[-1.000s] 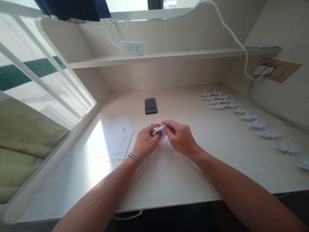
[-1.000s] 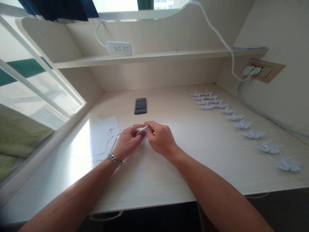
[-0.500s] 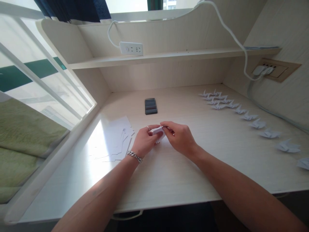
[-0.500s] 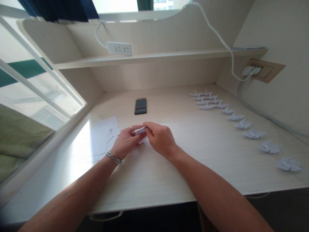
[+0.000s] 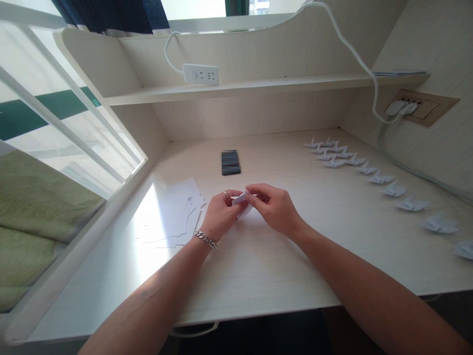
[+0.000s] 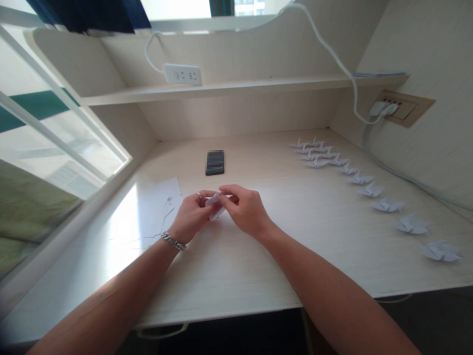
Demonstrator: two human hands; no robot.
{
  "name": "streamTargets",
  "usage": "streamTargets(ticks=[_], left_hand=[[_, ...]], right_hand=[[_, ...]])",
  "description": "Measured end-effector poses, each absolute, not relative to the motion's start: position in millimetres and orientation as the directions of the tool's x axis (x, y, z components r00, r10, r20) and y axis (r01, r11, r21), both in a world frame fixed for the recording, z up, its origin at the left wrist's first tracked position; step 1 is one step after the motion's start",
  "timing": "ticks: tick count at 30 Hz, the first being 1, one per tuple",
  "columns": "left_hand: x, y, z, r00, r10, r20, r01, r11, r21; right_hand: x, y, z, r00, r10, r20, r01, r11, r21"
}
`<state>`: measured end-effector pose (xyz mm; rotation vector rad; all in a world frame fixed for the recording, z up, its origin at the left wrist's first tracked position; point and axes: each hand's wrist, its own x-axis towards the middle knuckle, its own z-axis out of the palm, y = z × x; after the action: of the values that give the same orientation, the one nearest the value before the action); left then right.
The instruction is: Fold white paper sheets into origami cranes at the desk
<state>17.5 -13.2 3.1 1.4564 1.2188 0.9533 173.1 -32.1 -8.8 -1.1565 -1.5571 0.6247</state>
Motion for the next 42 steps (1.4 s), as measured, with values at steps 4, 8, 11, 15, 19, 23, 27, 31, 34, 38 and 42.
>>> streamTargets(ticks=[4, 8, 11, 15, 19, 23, 27, 31, 34, 38, 42], left_hand=[[15.4, -10.9, 0.5, 0.207, 0.977, -0.042, 0.193, 0.001, 0.981], [14.4, -10.0, 1.5, 0.208, 0.978, -0.021, 0.182, -0.017, 0.983], [14.7, -10.2, 2.2, 0.208, 0.978, -0.024, 0.137, -0.005, 0.991], [15.6, -10.0, 1.0, 0.222, 0.975, -0.022, 0.059, 0.009, 0.998], [15.6, -9.4, -0.3, 0.237, 0.972, -0.003, 0.001, 0.003, 1.000], [14.2, -9.6, -0.4, 0.281, 0.960, 0.018, -0.027, -0.011, 1.000], [13.4, -10.8, 0.7, 0.302, 0.953, 0.036, -0.019, -0.031, 0.999], [14.2, -11.8, 2.3, 0.315, 0.948, 0.042, -0.005, -0.043, 0.999], [15.3, -12.3, 3.0, 0.329, 0.943, 0.052, 0.011, -0.059, 0.998], [16.0, -13.0, 3.6, 0.332, 0.940, 0.074, 0.051, -0.097, 0.994], [16.4, -13.4, 3.8, 0.320, 0.943, 0.092, 0.067, -0.119, 0.991]], right_hand=[[175.2, -27.0, -10.9, 0.011, 0.938, 0.346, 0.170, 0.339, -0.925], [176.8, -22.5, -10.7, 0.001, 0.970, 0.243, -0.026, 0.243, -0.970], [176.6, -21.4, -10.5, 0.015, 0.979, 0.205, -0.088, 0.205, -0.975], [176.1, -21.2, -11.8, 0.014, 0.975, 0.221, -0.073, 0.221, -0.972], [178.3, -19.9, -12.9, -0.030, 0.974, 0.222, -0.021, 0.222, -0.975], [181.2, -19.2, -12.4, -0.109, 0.977, 0.181, -0.042, 0.178, -0.983], [183.3, -19.7, -11.7, -0.151, 0.972, 0.179, -0.038, 0.175, -0.984], [184.5, -19.8, -12.3, -0.164, 0.970, 0.179, -0.005, 0.180, -0.984], [184.7, -19.7, -12.1, -0.166, 0.971, 0.172, 0.001, 0.175, -0.985], [183.2, -20.1, -10.7, -0.159, 0.972, 0.172, 0.006, 0.175, -0.984], [179.9, -21.8, -10.0, -0.136, 0.972, 0.192, 0.017, 0.196, -0.980]])
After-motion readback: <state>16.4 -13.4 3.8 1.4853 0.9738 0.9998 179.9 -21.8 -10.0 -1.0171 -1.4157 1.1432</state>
